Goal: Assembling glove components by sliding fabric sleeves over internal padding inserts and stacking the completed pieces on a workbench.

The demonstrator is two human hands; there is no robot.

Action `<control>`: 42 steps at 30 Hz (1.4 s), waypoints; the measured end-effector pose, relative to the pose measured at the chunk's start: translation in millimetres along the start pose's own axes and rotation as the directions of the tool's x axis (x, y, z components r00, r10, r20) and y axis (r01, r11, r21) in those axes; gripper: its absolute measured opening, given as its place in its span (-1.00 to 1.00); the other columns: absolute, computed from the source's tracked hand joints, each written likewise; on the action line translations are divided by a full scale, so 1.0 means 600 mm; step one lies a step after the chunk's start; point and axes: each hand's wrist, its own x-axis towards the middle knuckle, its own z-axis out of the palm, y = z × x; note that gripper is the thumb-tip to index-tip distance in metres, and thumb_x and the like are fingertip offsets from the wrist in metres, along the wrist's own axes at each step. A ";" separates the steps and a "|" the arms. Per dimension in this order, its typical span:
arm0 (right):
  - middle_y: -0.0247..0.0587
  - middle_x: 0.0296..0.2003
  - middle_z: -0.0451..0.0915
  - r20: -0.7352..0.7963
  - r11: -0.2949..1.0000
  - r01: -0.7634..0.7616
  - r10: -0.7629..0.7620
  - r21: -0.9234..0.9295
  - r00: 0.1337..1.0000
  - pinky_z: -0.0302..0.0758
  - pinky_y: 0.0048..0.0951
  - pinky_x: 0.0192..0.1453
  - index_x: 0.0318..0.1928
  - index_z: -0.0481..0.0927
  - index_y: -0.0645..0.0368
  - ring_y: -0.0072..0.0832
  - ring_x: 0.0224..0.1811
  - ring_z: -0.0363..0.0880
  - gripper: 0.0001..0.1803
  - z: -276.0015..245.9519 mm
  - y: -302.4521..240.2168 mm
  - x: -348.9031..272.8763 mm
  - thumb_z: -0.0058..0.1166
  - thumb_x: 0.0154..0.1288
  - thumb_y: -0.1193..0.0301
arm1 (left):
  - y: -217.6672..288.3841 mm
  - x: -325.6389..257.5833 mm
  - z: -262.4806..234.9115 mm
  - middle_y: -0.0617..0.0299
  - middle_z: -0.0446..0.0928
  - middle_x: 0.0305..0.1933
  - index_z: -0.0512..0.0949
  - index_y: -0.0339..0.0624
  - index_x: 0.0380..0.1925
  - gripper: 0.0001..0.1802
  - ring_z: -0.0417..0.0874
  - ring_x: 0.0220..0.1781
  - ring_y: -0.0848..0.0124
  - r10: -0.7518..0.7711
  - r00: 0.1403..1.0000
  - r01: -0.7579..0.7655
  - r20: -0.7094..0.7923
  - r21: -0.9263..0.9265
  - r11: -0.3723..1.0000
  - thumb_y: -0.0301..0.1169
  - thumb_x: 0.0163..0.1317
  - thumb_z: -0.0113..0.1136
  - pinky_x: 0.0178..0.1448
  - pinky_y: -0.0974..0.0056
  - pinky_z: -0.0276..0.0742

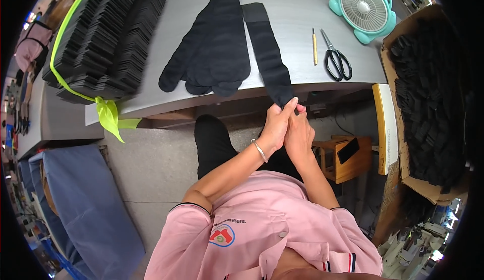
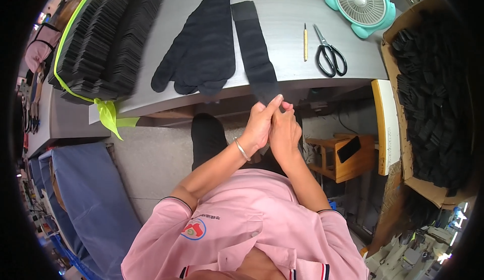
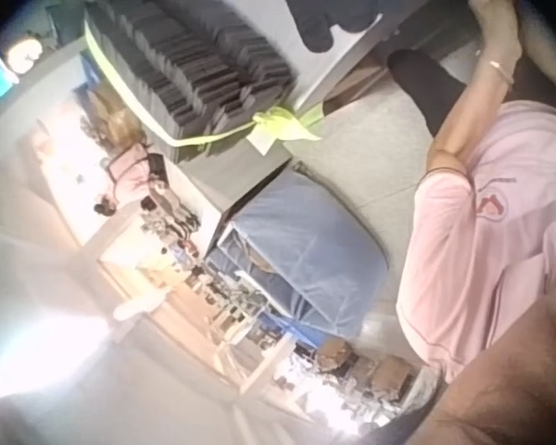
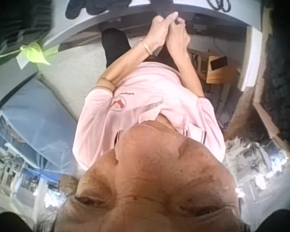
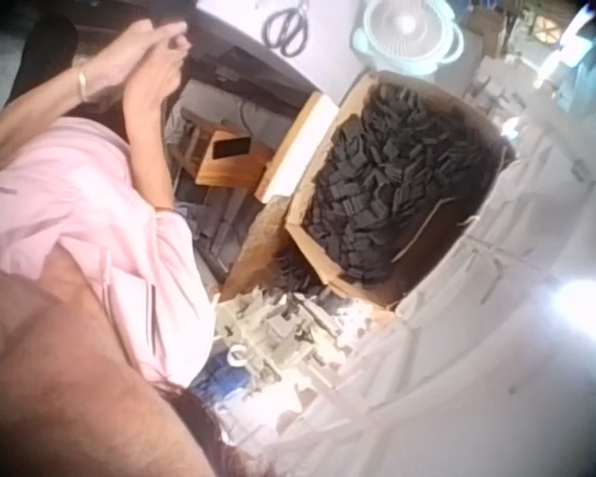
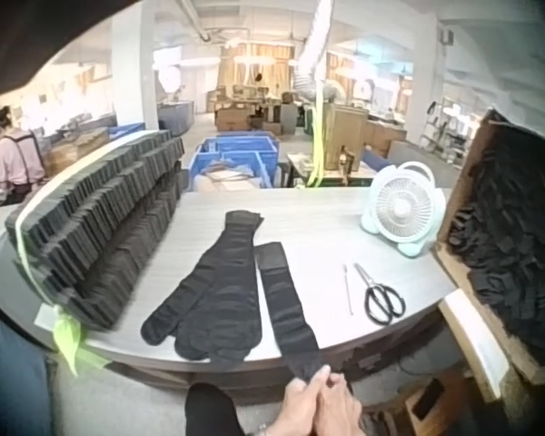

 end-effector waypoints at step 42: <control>0.34 0.04 0.47 -0.126 0.994 0.081 -0.089 -0.067 0.988 0.61 0.01 -0.21 0.25 0.37 0.01 0.18 -0.12 0.63 -0.47 -0.028 -0.010 -0.007 0.09 0.25 0.54 | 0.054 0.048 0.019 0.08 0.65 -0.21 0.54 -0.32 -0.17 -0.61 0.67 -0.24 0.36 -0.009 0.999 0.011 0.036 -0.061 0.998 -0.14 0.50 0.05 -0.08 0.20 0.65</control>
